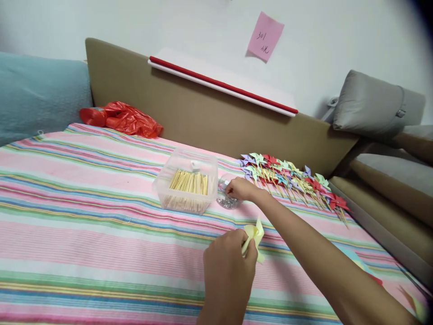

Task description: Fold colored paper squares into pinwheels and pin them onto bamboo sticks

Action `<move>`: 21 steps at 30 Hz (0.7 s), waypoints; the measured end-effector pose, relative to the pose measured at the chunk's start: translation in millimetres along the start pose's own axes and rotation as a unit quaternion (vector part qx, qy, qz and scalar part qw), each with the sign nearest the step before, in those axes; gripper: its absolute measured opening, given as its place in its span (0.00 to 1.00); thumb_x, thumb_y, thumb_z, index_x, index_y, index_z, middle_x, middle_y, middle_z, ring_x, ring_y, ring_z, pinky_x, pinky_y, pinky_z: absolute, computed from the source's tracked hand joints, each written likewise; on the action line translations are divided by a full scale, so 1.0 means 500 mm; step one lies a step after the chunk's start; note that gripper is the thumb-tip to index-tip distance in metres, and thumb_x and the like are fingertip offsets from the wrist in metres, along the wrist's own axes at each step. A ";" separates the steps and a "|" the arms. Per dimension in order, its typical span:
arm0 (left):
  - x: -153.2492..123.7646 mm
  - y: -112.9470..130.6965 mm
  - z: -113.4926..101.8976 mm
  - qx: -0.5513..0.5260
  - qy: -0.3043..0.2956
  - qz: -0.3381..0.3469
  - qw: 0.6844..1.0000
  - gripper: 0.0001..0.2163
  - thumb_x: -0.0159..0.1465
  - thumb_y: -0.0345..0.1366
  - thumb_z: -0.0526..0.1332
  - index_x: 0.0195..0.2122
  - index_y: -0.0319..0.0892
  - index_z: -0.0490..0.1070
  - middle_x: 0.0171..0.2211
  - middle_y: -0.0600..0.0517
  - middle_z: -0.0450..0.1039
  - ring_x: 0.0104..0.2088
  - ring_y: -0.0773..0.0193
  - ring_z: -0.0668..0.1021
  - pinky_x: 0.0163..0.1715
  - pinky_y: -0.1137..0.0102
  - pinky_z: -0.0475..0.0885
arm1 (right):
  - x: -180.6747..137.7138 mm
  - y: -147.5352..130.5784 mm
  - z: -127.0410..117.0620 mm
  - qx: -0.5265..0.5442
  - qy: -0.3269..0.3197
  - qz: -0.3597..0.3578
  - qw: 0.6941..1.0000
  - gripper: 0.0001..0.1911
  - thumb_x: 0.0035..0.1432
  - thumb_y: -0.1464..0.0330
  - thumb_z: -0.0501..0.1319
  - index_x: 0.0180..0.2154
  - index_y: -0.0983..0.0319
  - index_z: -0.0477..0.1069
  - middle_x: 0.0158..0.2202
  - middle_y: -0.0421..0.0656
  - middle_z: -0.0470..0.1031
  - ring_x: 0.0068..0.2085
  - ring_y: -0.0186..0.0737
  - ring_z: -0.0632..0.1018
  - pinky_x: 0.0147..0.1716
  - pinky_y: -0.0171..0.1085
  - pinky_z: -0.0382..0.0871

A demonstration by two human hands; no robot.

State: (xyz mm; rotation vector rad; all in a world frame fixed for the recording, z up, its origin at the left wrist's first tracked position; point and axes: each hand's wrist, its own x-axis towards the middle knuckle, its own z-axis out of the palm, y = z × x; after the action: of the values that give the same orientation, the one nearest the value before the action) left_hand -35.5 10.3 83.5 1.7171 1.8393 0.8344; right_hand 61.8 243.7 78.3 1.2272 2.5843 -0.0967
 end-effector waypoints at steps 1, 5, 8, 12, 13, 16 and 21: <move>0.000 -0.002 -0.002 -0.005 0.001 0.001 1.000 0.10 0.64 0.34 0.58 0.25 0.45 0.68 0.25 0.51 0.76 0.28 0.59 0.75 0.25 0.67 0.48 | 0.001 -0.001 0.001 -0.007 -0.009 0.004 1.000 0.12 0.66 0.61 0.61 0.43 0.63 0.75 0.45 0.44 0.78 0.43 0.40 0.79 0.44 0.43 0.75; -0.006 -0.006 0.000 -0.035 0.013 0.007 0.999 0.10 0.63 0.35 0.59 0.24 0.45 0.67 0.24 0.51 0.76 0.27 0.60 0.75 0.25 0.66 0.48 | 0.001 -0.003 0.001 -0.027 -0.025 0.015 0.999 0.11 0.67 0.61 0.61 0.44 0.62 0.75 0.46 0.44 0.77 0.43 0.40 0.79 0.44 0.43 0.76; -0.008 -0.007 0.000 -0.051 0.019 0.010 0.998 0.11 0.63 0.35 0.59 0.23 0.45 0.66 0.24 0.52 0.75 0.26 0.61 0.74 0.25 0.66 0.49 | -0.002 -0.006 0.002 -0.039 -0.025 0.017 0.999 0.12 0.67 0.61 0.61 0.44 0.62 0.75 0.46 0.44 0.77 0.43 0.40 0.79 0.44 0.43 0.76; -0.007 -0.004 -0.007 -0.060 0.006 0.006 0.998 0.11 0.63 0.36 0.59 0.23 0.45 0.66 0.24 0.52 0.75 0.27 0.61 0.74 0.26 0.66 0.50 | -0.007 -0.011 0.006 -0.048 -0.019 0.015 0.999 0.12 0.67 0.61 0.61 0.45 0.63 0.74 0.46 0.45 0.77 0.44 0.41 0.79 0.45 0.44 0.76; -0.008 -0.003 -0.008 -0.061 0.002 0.005 0.998 0.11 0.63 0.36 0.58 0.23 0.45 0.66 0.24 0.52 0.75 0.27 0.61 0.74 0.26 0.66 0.50 | -0.008 -0.011 0.007 -0.048 -0.018 0.013 0.999 0.12 0.67 0.61 0.61 0.45 0.63 0.74 0.46 0.45 0.77 0.44 0.41 0.79 0.45 0.45 0.76; -0.010 0.000 -0.007 -0.063 -0.006 0.004 0.998 0.11 0.63 0.36 0.58 0.23 0.44 0.65 0.24 0.52 0.75 0.26 0.61 0.73 0.26 0.66 0.50 | -0.010 -0.010 0.006 -0.043 -0.020 0.007 0.999 0.12 0.67 0.61 0.60 0.43 0.63 0.75 0.45 0.44 0.78 0.43 0.40 0.79 0.44 0.44 0.76; -0.010 0.001 -0.003 -0.070 -0.002 0.011 0.998 0.11 0.63 0.36 0.58 0.23 0.44 0.64 0.24 0.52 0.75 0.26 0.62 0.72 0.26 0.66 0.49 | -0.013 -0.008 0.004 -0.026 -0.013 0.001 1.000 0.12 0.66 0.61 0.61 0.43 0.63 0.75 0.43 0.43 0.78 0.41 0.40 0.79 0.43 0.43 0.76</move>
State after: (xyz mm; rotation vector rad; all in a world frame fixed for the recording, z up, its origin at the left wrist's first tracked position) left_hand -35.8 5.4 84.5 1.6532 1.7197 0.9441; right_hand 63.0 235.8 77.7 1.2020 2.5468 -0.0432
